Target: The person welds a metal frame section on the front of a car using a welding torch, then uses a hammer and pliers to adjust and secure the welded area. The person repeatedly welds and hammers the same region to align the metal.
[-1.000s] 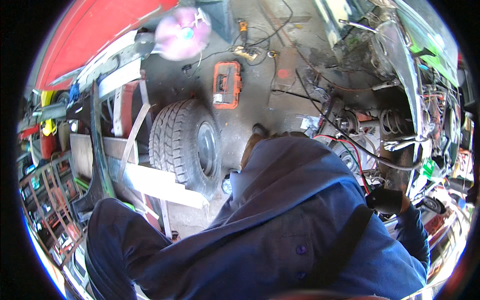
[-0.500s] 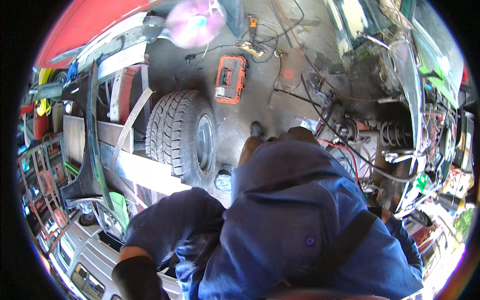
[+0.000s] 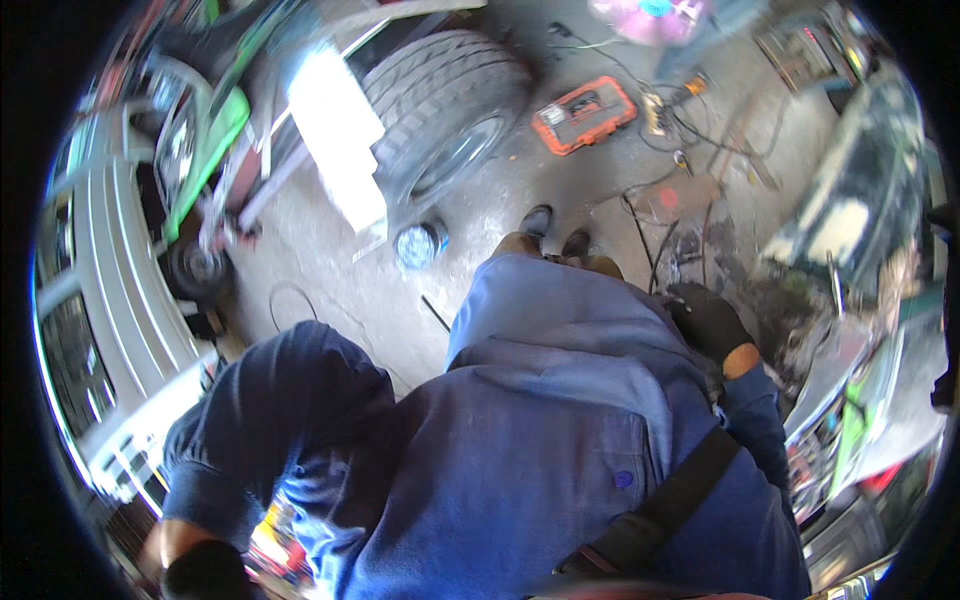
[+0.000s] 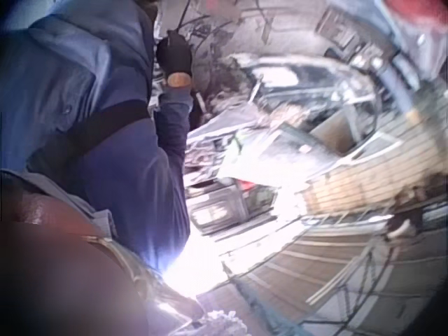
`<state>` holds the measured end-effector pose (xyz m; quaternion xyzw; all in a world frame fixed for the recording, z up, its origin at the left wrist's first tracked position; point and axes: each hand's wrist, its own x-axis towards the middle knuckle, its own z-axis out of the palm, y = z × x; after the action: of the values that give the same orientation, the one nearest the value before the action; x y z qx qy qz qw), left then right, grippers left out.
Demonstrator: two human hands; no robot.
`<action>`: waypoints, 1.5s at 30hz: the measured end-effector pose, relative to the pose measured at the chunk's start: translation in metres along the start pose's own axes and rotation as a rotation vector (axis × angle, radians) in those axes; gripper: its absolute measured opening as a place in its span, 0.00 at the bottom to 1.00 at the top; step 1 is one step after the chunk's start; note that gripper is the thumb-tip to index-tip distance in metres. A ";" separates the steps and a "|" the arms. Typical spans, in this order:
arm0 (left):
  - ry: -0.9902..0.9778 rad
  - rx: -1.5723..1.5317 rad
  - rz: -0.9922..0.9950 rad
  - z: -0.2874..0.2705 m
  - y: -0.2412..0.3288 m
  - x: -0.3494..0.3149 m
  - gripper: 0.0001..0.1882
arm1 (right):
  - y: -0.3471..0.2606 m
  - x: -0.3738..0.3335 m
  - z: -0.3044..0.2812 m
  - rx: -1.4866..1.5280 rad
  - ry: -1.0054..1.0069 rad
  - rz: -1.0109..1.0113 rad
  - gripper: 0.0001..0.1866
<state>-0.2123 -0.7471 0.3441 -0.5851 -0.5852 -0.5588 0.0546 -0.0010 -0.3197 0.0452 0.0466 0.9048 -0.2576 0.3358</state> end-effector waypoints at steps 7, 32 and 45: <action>0.268 0.180 -0.165 0.022 0.087 -0.069 0.18 | -0.017 0.072 -0.025 -0.185 -0.086 -0.197 0.27; 0.651 0.137 -1.946 0.256 -0.155 -0.512 0.20 | -0.090 0.089 -0.090 0.288 0.300 -0.485 0.10; 0.700 0.366 -0.461 0.048 -0.061 -0.106 0.09 | -0.218 -0.083 -0.278 0.429 0.759 -1.518 0.19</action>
<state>-0.1967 -0.7594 0.2141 -0.1962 -0.7357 -0.6077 0.2257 -0.1558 -0.3618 0.3708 -0.4237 0.6741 -0.5433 -0.2663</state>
